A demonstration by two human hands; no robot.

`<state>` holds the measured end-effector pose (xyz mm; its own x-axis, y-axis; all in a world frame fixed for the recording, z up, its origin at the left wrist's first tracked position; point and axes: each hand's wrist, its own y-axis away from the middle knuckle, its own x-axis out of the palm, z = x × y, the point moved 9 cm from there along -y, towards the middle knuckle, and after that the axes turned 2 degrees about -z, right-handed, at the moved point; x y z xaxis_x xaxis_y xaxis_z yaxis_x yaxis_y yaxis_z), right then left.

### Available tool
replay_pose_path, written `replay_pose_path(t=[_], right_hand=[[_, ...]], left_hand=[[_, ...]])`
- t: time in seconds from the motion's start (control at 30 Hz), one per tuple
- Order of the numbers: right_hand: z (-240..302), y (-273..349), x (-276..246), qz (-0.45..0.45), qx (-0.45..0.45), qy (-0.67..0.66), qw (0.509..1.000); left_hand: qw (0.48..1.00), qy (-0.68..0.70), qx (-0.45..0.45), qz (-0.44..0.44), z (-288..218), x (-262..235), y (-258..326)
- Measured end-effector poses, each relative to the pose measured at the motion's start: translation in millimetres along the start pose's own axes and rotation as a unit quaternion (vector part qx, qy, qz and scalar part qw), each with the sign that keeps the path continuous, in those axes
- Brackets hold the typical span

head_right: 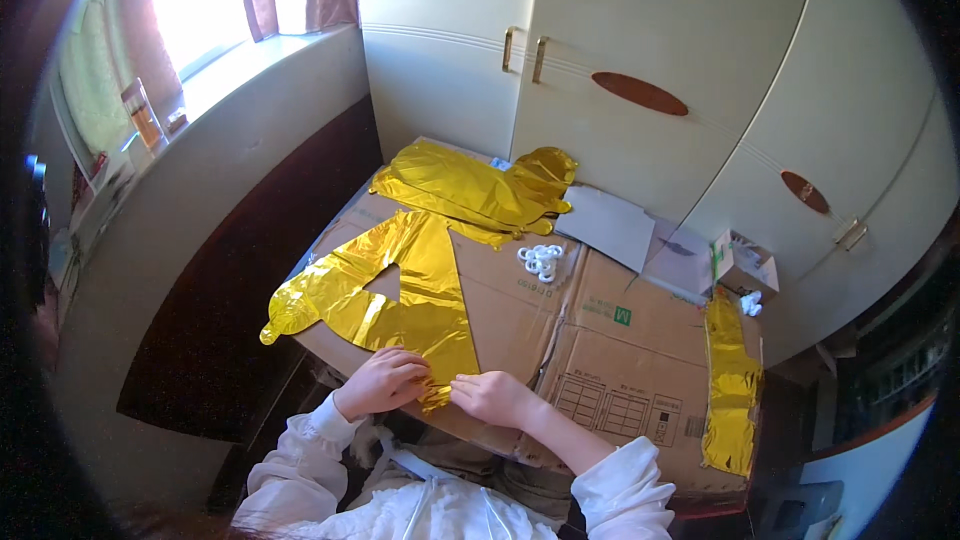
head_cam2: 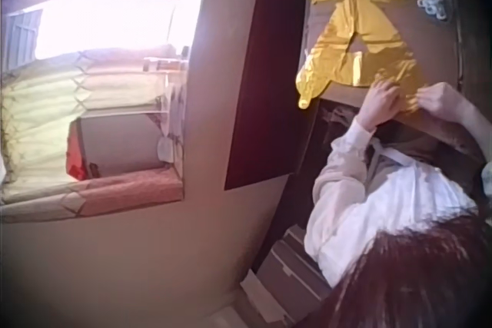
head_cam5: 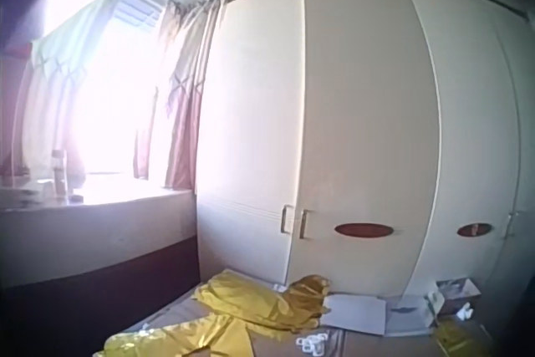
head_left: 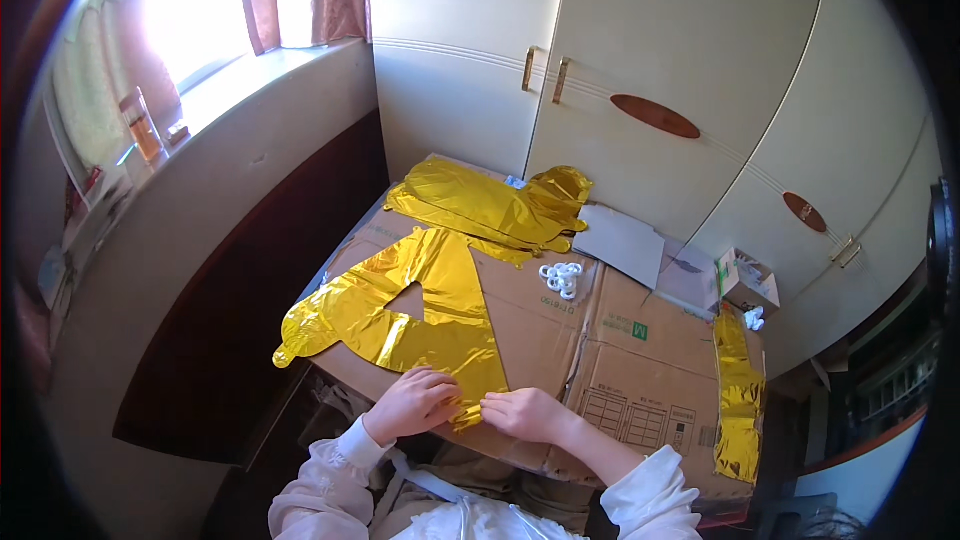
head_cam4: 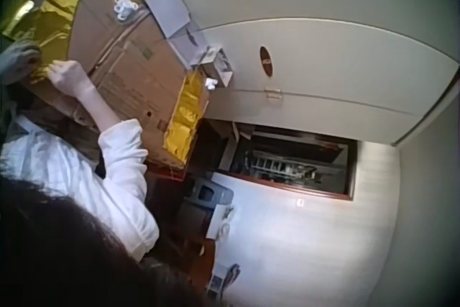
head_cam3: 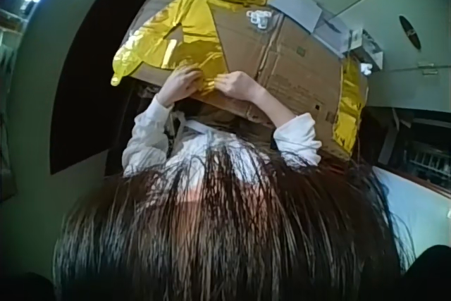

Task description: The person is folding gold-colored foil sheets and placing them onto cardboard folders to be packaged.

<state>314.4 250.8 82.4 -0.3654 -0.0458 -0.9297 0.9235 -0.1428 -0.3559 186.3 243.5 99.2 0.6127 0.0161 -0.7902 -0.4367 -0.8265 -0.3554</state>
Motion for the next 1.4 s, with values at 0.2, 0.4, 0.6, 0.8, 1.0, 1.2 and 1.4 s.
replay_pose_path(t=[0.2, 0.4, 0.6, 0.8, 1.0, 1.2, 1.4], right_hand=[[-39.6, 3.7, -0.3, -0.048, 0.206, -0.191, 0.958], [-52.4, -1.8, 6.7, -0.034, 0.287, -0.286, 0.914], [-21.6, -34.0, -29.2, -0.153, 0.144, -0.099, 0.973], [-13.6, -19.1, -13.5, -0.156, 0.147, 0.017, 0.977], [-36.0, -16.6, 13.2, -0.05, 0.169, -0.055, 0.983], [-41.5, -38.8, 29.4, 0.11, 0.112, -0.052, 0.986], [-70.1, -76.8, 61.2, 0.277, 0.215, -0.068, 0.934]], left_hand=[[0.991, 0.111, -0.069, 0.037, 10.7, 4.7, 1.1], [0.993, 0.079, -0.077, 0.048, 1.1, 1.9, -4.3], [0.987, -0.005, -0.16, -0.003, 0.5, 13.1, -7.0], [0.932, 0.131, -0.292, -0.17, 39.6, 6.8, 18.8], [0.877, 0.171, -0.238, -0.382, 102.3, -69.3, 54.8], [0.836, 0.185, -0.24, -0.457, 146.7, -244.4, 56.0], [0.791, 0.227, -0.334, -0.459, 212.0, -320.2, 70.3]])
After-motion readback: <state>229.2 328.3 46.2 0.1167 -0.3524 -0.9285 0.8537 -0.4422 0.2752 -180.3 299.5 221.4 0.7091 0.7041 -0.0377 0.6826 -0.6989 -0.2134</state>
